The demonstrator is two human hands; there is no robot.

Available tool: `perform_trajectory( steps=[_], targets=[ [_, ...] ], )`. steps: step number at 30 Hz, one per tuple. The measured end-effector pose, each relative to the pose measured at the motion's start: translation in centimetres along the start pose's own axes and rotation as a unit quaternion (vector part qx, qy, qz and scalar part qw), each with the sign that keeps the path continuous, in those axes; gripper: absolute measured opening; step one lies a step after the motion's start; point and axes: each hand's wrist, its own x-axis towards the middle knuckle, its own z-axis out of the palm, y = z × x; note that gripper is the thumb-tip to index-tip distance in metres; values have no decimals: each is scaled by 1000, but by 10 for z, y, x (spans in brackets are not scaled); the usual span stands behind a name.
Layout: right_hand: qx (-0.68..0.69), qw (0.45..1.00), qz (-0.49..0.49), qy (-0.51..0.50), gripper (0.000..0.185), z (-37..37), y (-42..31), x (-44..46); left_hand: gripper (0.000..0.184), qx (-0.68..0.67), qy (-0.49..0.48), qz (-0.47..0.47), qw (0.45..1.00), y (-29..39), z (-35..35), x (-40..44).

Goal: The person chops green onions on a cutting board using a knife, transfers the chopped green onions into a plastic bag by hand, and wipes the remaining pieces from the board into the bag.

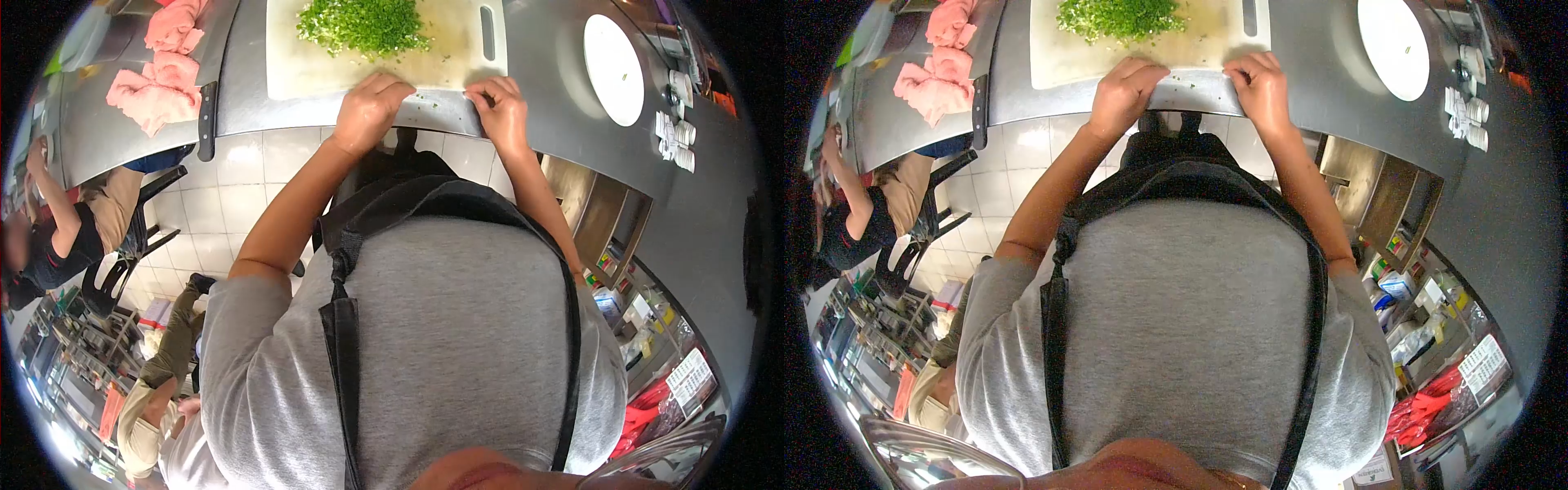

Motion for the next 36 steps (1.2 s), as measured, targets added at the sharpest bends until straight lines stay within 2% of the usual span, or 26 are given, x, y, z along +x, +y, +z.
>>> perform_trajectory(
  steps=[4, 5, 7, 8, 10, 12, 13, 16, 17, 20, 21, 24, 25, 26, 28, 29, 32, 35, 36],
  targets=[
    [5, 999, 1, 49, 6, -2, -2, 0, 35, 33, -30, 36, 998, 18, 13, 9],
    [86, 992, 80, 34, 6, -2, -8, -9, 37, 41, -37, 52, 997, 24, 15, 9],
    [243, 943, 229, 4, 11, -15, -30, -30, 37, -44, -70, 22, 996, 32, 11, 6],
    [353, 899, 254, -50, 13, -19, -29, -42, 38, -86, -86, 8, 993, 33, 10, 7],
    [553, 764, 293, -157, 18, -25, -19, -70, 40, -83, -51, -16, 995, 27, 14, 6],
    [631, 636, 368, -249, 20, -25, -13, -84, 42, -67, -45, -37, 996, 21, 2, 7],
    [632, 615, 381, -279, 30, -15, -3, -92, 46, -52, -65, -19, 996, 14, -1, 3],
    [713, 493, 439, -234, 46, 30, 9, -94, 47, -3, -67, 4, 998, 21, 1, -10],
    [719, 493, 424, -245, 58, 49, 18, -96, 51, 13, -101, -12, 995, 24, 4, -17],
    [850, 260, 422, -177, 56, 95, 27, -100, 54, 47, -111, -44, 992, 42, 31, -21],
    [899, 184, 354, -179, 54, 104, 27, -102, 56, 26, -109, -56, 992, 48, 37, -20],
    [921, 114, 298, -225, 55, 118, 44, -107, 54, -23, -135, -2, 991, 58, 54, -18],
    [820, 418, 259, -293, 57, 123, 52, -110, 54, -50, -149, 16, 987, 63, 59, -22],
    [621, 665, 203, -361, 60, 128, 59, -113, 55, -59, -170, 34, 983, 67, 59, -27],
    [701, 553, 210, -399, 63, 89, 35, -88, 57, -79, -211, 73, 972, 72, 59, -37],
    [869, 288, 248, -317, 57, 92, 32, -95, 56, -66, -205, 113, 970, 72, 64, -48],
    [824, 292, 323, -364, 52, 74, 42, -94, 52, -100, -199, 110, 969, 78, 56, -48],
    [750, 446, 379, -308, 52, 72, 46, -103, 46, -104, -233, 4, 967, 81, 45, -28],
    [818, 341, 352, -302, 52, 74, 48, -105, 46, -73, -180, -1, 981, 80, 46, -19]
  ],
)
